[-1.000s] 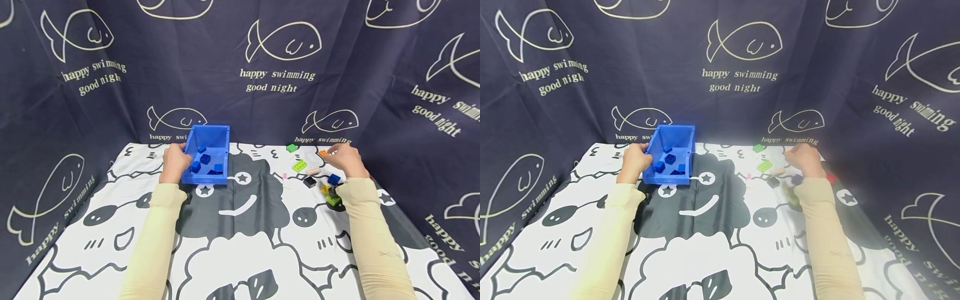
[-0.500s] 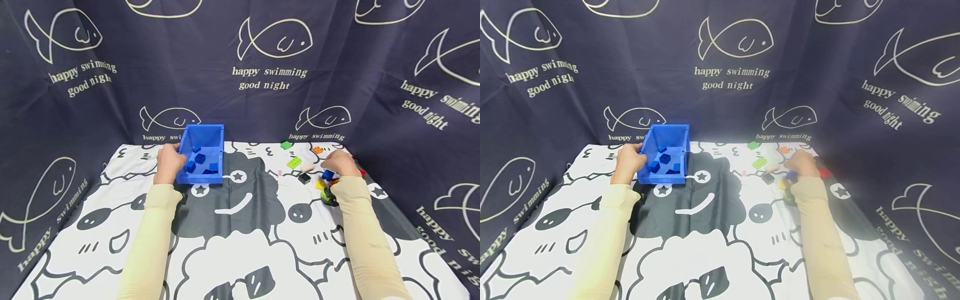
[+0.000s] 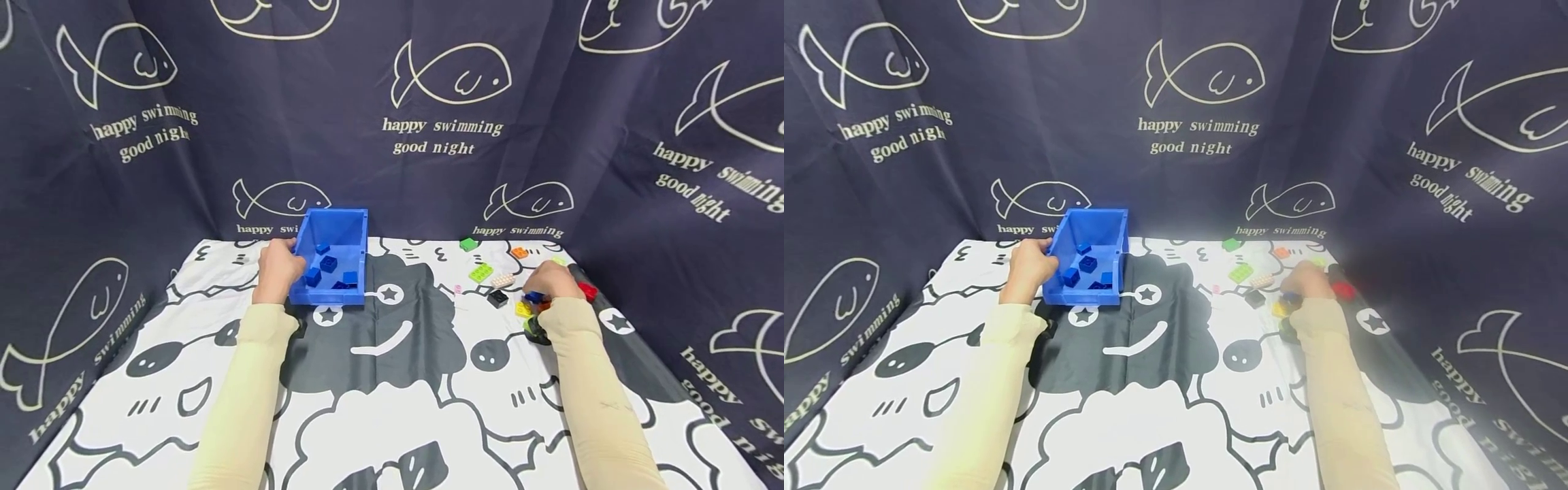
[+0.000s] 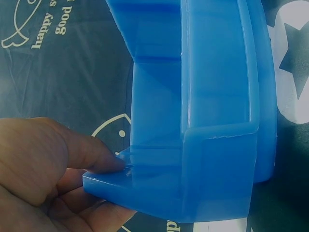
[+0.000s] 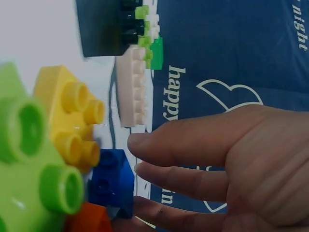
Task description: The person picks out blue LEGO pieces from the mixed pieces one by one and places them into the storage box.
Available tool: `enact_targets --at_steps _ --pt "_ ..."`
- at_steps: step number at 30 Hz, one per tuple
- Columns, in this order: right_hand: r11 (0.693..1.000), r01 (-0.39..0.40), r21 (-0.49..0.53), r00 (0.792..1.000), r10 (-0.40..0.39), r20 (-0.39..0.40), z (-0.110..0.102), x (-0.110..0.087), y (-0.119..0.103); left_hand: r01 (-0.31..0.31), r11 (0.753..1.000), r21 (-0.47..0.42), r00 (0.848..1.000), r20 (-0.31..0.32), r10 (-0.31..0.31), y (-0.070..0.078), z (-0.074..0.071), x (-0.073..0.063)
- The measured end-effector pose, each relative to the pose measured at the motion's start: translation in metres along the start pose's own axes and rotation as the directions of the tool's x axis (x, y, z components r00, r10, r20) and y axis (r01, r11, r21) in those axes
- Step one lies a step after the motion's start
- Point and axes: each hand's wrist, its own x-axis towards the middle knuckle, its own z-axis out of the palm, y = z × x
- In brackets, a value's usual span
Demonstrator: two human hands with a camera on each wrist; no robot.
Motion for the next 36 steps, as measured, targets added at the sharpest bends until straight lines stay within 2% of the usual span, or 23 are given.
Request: enact_targets --at_steps 3,8,17,25,30,36 --pt "1.0 -0.017 0.009 1.0 0.016 0.015 0.004 -0.001 0.003 0.003 1.0 -0.003 1.0 0.005 -0.003 0.0 0.003 0.0" --pt "1.0 -0.001 0.028 1.0 0.0 0.024 0.011 0.0 0.005 0.008 1.0 -0.001 1.0 0.009 -0.008 0.001 0.003 -0.001" --pt "0.999 0.032 -0.01 0.999 -0.032 0.009 0.01 0.0 0.003 -0.012 1.0 0.009 1.0 -0.014 0.012 0.0 0.002 -0.001" --pt "1.0 -0.009 0.005 1.0 0.009 0.016 0.011 -0.005 0.0 0.001 1.0 0.004 1.0 -0.005 -0.001 -0.003 0.003 -0.004" --pt "0.999 0.047 0.006 0.998 -0.047 -0.051 0.006 -0.013 -0.004 0.012 1.0 0.006 1.0 -0.002 -0.011 -0.003 0.003 -0.005" --pt "0.988 0.154 -0.034 0.973 -0.157 -0.167 -0.006 -0.022 -0.015 0.009 1.0 0.006 1.0 0.0 -0.009 -0.001 0.001 -0.003"
